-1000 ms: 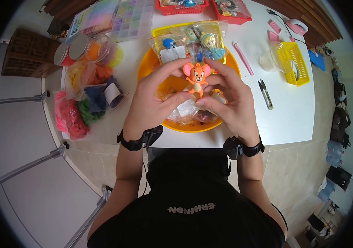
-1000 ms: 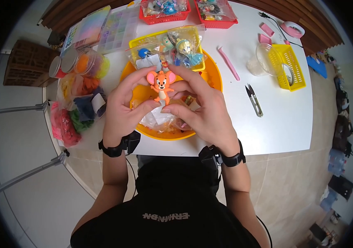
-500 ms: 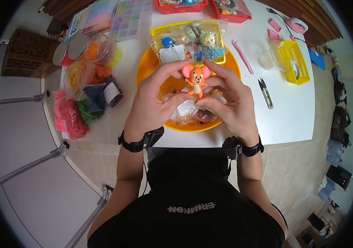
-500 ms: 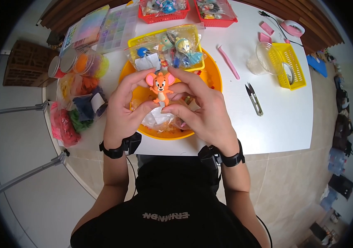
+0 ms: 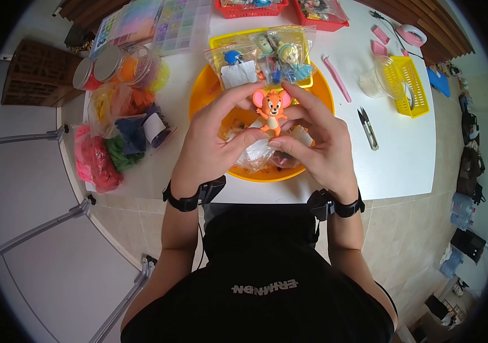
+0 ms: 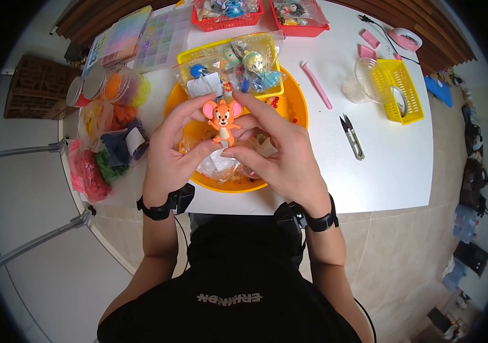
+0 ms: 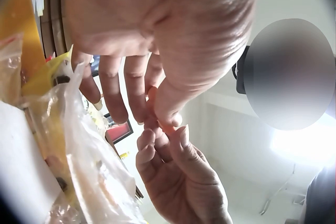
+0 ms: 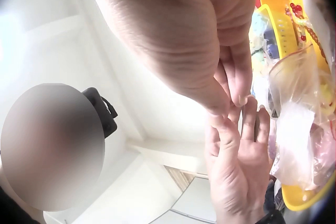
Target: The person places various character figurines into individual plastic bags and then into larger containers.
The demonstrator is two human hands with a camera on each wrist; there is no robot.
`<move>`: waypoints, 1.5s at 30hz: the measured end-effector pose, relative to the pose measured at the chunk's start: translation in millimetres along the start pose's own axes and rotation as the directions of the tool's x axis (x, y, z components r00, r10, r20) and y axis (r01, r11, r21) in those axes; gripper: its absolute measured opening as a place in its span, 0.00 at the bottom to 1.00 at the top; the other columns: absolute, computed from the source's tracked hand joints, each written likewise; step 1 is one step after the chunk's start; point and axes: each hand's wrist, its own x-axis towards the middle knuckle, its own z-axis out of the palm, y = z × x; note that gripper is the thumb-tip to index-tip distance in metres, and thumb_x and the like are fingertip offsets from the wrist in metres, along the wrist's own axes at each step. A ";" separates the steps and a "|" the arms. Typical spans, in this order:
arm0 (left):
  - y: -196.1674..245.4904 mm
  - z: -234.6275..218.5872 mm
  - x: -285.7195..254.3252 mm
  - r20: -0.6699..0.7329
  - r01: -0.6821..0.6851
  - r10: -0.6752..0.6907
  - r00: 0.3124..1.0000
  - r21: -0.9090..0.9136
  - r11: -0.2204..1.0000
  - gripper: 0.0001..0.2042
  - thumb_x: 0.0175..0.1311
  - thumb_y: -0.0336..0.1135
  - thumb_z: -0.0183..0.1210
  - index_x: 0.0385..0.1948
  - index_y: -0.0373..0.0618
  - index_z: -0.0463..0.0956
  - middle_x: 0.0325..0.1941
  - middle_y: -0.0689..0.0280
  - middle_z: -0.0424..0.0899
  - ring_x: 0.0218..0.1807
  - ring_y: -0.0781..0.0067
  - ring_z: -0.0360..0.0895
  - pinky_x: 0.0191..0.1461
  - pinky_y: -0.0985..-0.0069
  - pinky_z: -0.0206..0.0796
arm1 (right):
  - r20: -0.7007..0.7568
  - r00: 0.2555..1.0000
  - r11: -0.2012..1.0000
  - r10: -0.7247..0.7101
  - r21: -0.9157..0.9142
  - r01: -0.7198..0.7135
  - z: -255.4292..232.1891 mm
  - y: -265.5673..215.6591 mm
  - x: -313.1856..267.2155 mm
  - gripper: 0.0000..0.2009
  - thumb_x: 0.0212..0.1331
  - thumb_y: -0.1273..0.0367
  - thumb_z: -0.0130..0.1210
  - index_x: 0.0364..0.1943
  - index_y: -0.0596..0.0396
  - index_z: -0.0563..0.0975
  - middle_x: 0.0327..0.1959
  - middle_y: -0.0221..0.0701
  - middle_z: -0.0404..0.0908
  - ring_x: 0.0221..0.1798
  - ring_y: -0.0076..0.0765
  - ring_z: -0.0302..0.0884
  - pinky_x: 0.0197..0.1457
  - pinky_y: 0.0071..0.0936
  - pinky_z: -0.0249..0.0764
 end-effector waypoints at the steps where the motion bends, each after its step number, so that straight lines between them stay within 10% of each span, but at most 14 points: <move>1: -0.5 -0.2 -0.2 0.000 -0.010 0.010 1.000 0.011 1.000 0.29 0.58 0.24 0.70 0.64 0.42 0.73 0.45 0.61 0.86 0.50 0.67 0.83 0.58 0.71 0.72 | 0.003 1.000 1.000 -0.007 -0.005 0.007 -0.2 0.5 0.1 0.38 0.53 0.76 0.73 0.71 0.59 0.69 0.44 0.33 0.87 0.43 0.27 0.83 0.53 0.26 0.80; 45: 9.0 -4.7 -4.8 0.034 0.036 -0.038 0.999 0.035 0.999 0.27 0.59 0.24 0.70 0.62 0.42 0.72 0.44 0.61 0.85 0.49 0.68 0.84 0.58 0.71 0.72 | 0.016 1.000 0.999 -0.008 0.034 0.008 2.2 -0.6 -3.5 0.36 0.52 0.75 0.74 0.68 0.59 0.71 0.45 0.34 0.86 0.44 0.28 0.83 0.54 0.28 0.80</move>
